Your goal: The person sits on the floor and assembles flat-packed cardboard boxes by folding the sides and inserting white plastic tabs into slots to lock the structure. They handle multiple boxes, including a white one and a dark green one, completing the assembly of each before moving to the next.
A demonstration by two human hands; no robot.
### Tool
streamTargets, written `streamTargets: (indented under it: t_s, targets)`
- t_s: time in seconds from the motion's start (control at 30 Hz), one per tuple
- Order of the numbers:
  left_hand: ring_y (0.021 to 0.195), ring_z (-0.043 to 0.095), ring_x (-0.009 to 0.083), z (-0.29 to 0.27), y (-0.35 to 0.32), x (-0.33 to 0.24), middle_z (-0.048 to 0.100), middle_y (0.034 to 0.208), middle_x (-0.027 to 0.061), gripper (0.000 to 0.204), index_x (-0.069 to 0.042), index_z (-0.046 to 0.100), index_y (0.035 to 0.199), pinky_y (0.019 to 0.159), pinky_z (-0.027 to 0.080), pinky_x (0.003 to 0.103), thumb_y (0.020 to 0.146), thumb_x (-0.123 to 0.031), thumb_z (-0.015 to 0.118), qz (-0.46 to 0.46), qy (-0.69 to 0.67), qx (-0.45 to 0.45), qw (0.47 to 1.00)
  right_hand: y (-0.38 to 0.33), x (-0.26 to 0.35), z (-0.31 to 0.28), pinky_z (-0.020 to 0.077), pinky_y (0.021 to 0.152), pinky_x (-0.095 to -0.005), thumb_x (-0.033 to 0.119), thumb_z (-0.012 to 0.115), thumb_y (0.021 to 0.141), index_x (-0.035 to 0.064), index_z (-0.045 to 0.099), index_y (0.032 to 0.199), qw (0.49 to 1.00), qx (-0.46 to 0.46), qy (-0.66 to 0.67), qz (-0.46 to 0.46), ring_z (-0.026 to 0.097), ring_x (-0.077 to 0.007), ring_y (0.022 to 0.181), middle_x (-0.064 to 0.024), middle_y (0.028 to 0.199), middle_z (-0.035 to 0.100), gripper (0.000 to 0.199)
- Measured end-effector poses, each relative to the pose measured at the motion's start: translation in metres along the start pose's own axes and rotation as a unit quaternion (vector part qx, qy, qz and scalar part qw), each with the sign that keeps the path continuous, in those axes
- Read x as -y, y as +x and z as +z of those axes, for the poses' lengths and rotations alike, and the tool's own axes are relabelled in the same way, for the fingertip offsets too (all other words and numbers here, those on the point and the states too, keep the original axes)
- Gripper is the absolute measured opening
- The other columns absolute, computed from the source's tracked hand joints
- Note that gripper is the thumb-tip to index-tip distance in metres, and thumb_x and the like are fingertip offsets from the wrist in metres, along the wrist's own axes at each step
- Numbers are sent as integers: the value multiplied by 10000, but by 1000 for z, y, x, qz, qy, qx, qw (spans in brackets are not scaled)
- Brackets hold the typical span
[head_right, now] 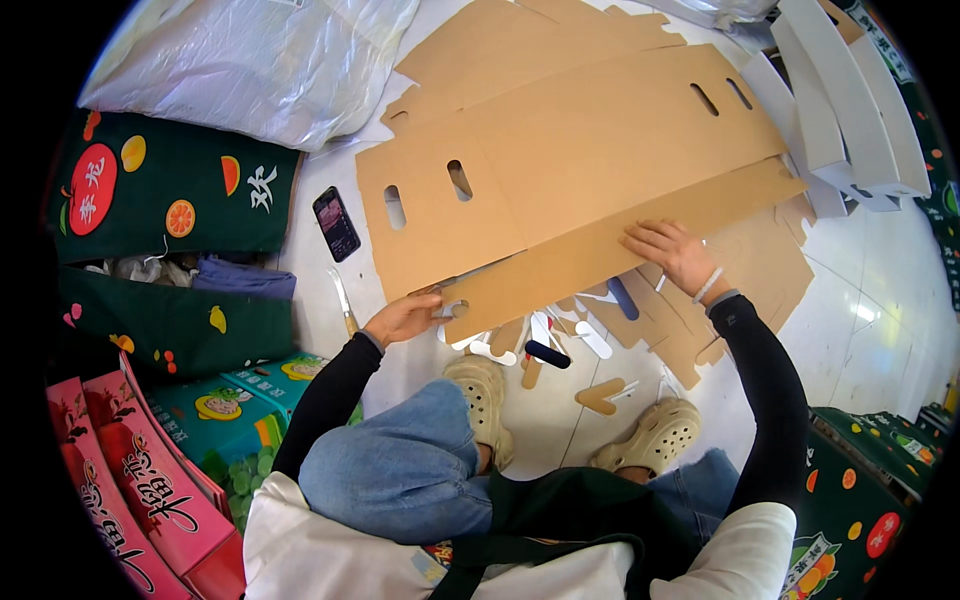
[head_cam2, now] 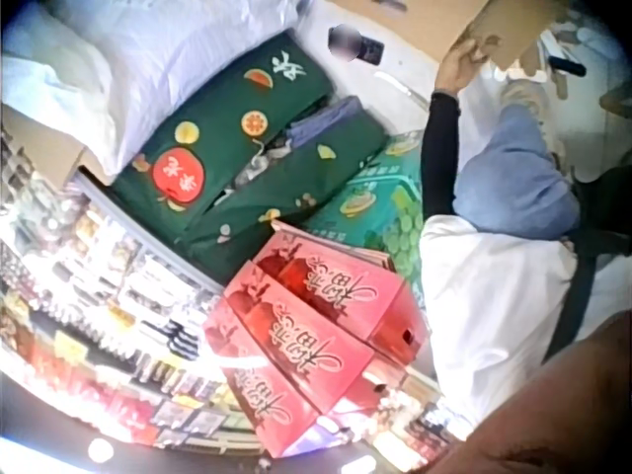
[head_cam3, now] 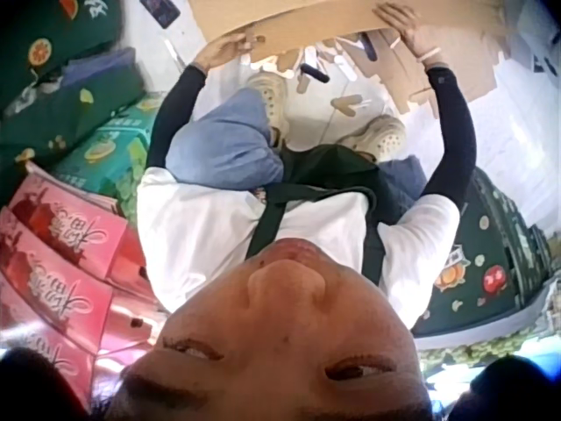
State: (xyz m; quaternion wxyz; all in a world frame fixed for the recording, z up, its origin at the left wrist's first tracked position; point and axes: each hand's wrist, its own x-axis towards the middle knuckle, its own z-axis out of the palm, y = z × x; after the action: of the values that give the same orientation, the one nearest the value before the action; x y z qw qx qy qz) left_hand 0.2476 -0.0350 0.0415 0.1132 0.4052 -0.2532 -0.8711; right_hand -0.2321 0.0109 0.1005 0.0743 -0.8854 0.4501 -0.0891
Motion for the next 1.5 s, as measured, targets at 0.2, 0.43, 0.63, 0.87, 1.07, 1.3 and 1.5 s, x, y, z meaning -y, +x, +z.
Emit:
streamTargets:
  t_s: [0.2,0.43,0.63,0.87,1.07,1.3,1.5]
  targets:
    - [1327,383,309,-22,-32,1,404,1425,166,662,-77,360,1387,1098,293,523,889,-438,608,133,-391,41,910,-1,-11,-17,432,956,-385,-15,548,718,65,576,1226,999,-11,18,-37,533,-279,1149,-94,1250,583,515]
    - [1176,546,206,-45,-15,-8,535,1307,90,505,-74,393,1389,989,450,383,950,-264,557,64,-69,-143,985,-4,-20,-25,421,975,-399,-22,548,712,59,592,1189,994,17,18,-109,538,-267,1136,-89,1218,595,485]
    - [1155,556,189,52,-2,38,548,1287,58,483,-132,405,1376,966,466,380,947,-286,564,-33,-266,-39,963,-11,-28,-27,437,958,-394,64,575,729,67,626,1071,994,29,-52,-94,564,-265,1057,-93,1086,623,346]
    - [1135,559,198,82,0,62,568,1245,79,543,-115,417,1347,922,487,373,959,-494,445,-190,-123,-21,974,-29,32,0,452,933,-369,121,591,748,80,637,1014,988,64,42,-135,594,-247,1013,-72,1038,641,272]
    - [934,630,198,67,-7,32,683,994,105,619,-38,646,1116,848,502,337,945,-585,414,-277,426,233,830,-26,33,5,459,908,-353,126,591,758,79,649,987,992,49,45,-107,598,-240,1019,-65,1033,650,241]
    - [1048,578,359,7,82,-107,607,1098,243,671,14,483,1266,865,477,410,747,-323,741,193,621,-289,703,-3,25,0,481,792,-339,171,618,744,101,650,883,976,178,97,-79,609,-237,896,-45,912,667,159]
    - [1180,438,436,-51,119,-138,481,1228,311,1079,34,341,1364,976,395,496,586,-539,821,63,692,-367,619,15,20,35,502,651,-377,198,612,774,124,667,750,975,210,57,-49,632,-279,706,-81,682,646,96]
